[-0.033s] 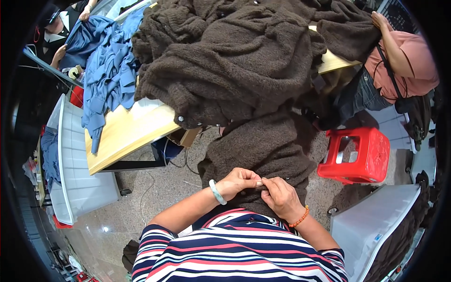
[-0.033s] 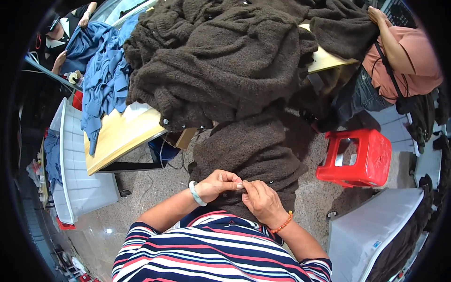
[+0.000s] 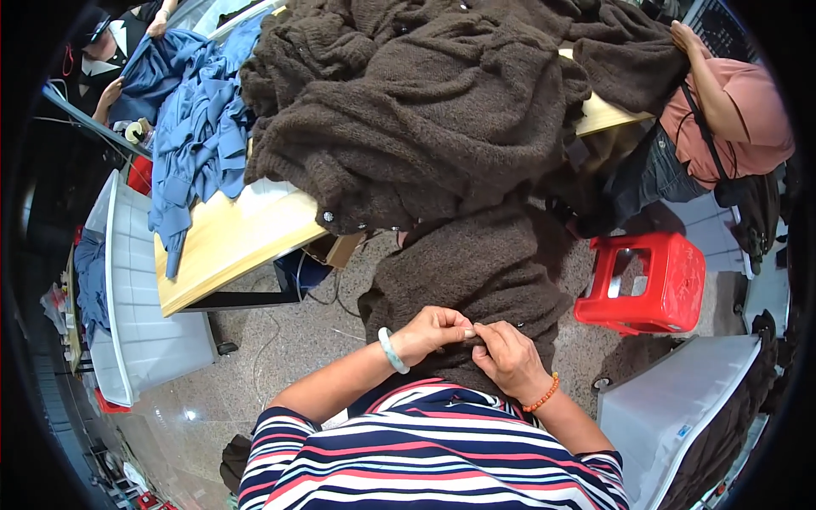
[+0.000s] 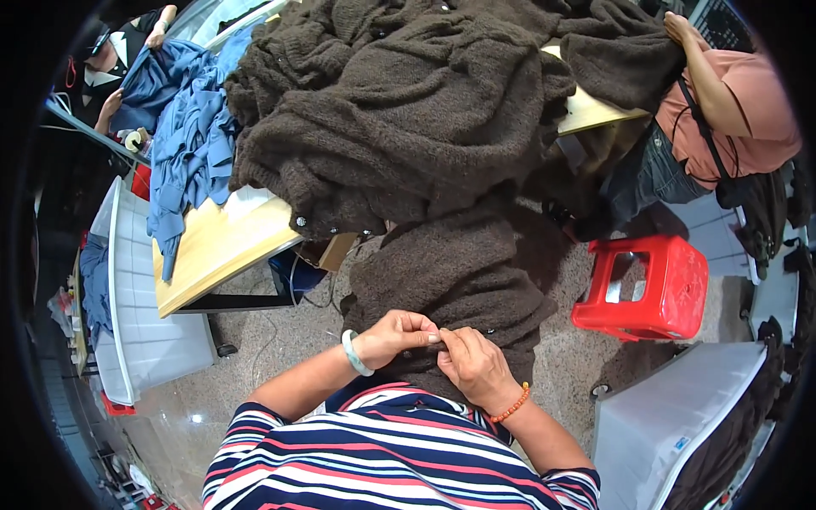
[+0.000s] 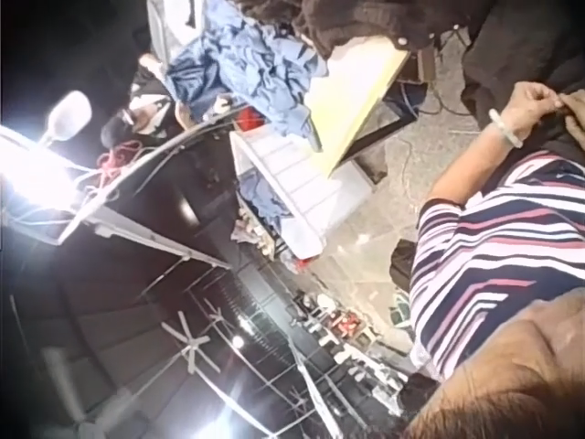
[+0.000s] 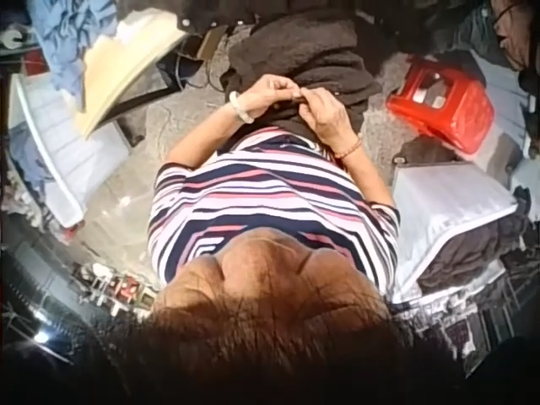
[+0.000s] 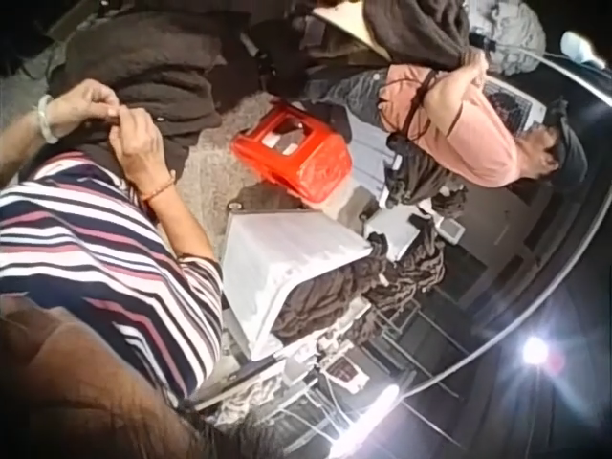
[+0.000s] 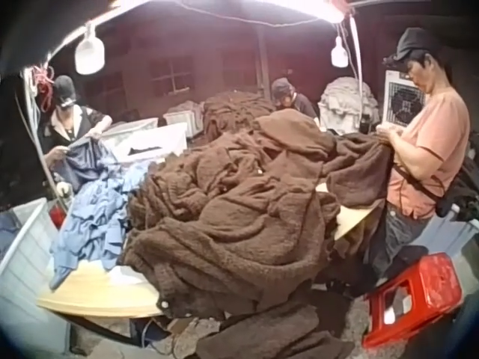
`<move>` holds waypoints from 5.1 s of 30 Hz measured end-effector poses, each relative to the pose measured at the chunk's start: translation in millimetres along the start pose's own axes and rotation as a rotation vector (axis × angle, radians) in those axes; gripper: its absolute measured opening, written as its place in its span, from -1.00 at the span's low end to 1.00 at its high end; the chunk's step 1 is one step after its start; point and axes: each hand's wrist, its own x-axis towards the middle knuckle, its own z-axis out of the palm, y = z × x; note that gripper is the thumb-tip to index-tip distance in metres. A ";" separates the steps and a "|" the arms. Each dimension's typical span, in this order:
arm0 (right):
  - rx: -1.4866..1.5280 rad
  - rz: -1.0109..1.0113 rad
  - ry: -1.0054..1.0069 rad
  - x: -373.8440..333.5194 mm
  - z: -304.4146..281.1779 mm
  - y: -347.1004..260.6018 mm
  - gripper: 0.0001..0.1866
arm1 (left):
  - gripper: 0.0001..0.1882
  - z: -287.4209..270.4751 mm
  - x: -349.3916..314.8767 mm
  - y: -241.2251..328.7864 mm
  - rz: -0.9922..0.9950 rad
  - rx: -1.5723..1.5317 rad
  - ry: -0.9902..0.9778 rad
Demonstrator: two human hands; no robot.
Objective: The recorder is inspecting and buttoning brown sweaters at a factory workstation.
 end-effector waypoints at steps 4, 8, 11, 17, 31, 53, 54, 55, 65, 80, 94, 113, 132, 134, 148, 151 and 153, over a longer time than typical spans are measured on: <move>0.151 0.143 -0.062 0.7 -5.8 0.4 -0.75 | -0.66 14.8 -20.1 6.5 0.263 0.447 0.045; 0.218 0.192 -0.135 -0.7 -9.3 0.7 -0.80 | -0.74 24.3 -23.3 0.5 0.453 0.816 0.214; 0.207 0.226 -0.207 -3.5 -11.4 2.0 -0.79 | -0.81 24.6 -18.2 -1.8 0.488 0.856 0.232; 0.293 0.198 -0.233 1.3 -15.7 5.0 -0.78 | -0.91 18.5 -13.8 -6.1 0.365 0.603 0.209; 0.354 0.339 -0.134 -6.5 0.7 8.2 -0.80 | -0.92 19.3 -12.0 -15.5 0.404 0.645 0.295; 0.185 0.181 -0.099 -10.6 8.6 5.3 -0.79 | -0.89 20.8 -13.0 -13.7 0.503 0.719 0.329; 0.185 0.182 -0.100 -10.6 8.6 5.0 -0.79 | -0.89 21.9 -12.8 -14.1 0.502 0.719 0.328; 0.170 0.169 -0.084 -10.1 9.1 4.6 -0.81 | -0.89 22.4 -12.7 -14.4 0.546 0.742 0.336; 0.266 0.180 -0.137 -7.5 0.6 8.6 -0.88 | -0.91 15.7 -11.9 -16.5 0.571 0.765 0.250; 0.540 0.295 -0.324 7.7 -10.9 17.1 -0.81 | -0.92 5.3 -17.7 -2.0 0.429 0.669 0.040; 0.202 0.315 -0.263 -2.2 -23.9 3.3 -0.82 | -0.88 -15.7 -32.5 19.2 0.131 0.695 0.074; 0.352 0.154 0.071 -27.5 -29.4 0.2 -0.81 | -0.80 51.2 -1.5 7.9 0.597 1.252 0.086; 0.272 0.143 -0.085 -35.4 -26.3 4.4 -0.87 | -0.79 53.2 1.9 12.8 0.553 1.340 0.050; 0.276 0.191 -0.069 -37.9 -22.7 5.8 -0.78 | -0.65 45.0 6.9 23.6 0.421 1.013 0.039; 0.204 0.217 -0.082 -37.7 -23.7 10.3 -0.82 | -0.90 59.6 46.2 7.7 0.650 1.521 0.182; 0.190 0.204 -0.038 -30.1 -26.3 9.8 -0.80 | -0.89 54.1 46.3 11.1 0.623 1.198 0.193; 0.173 0.176 0.009 -24.6 -24.2 11.6 -0.78 | -0.85 45.1 46.4 16.6 0.162 0.632 0.063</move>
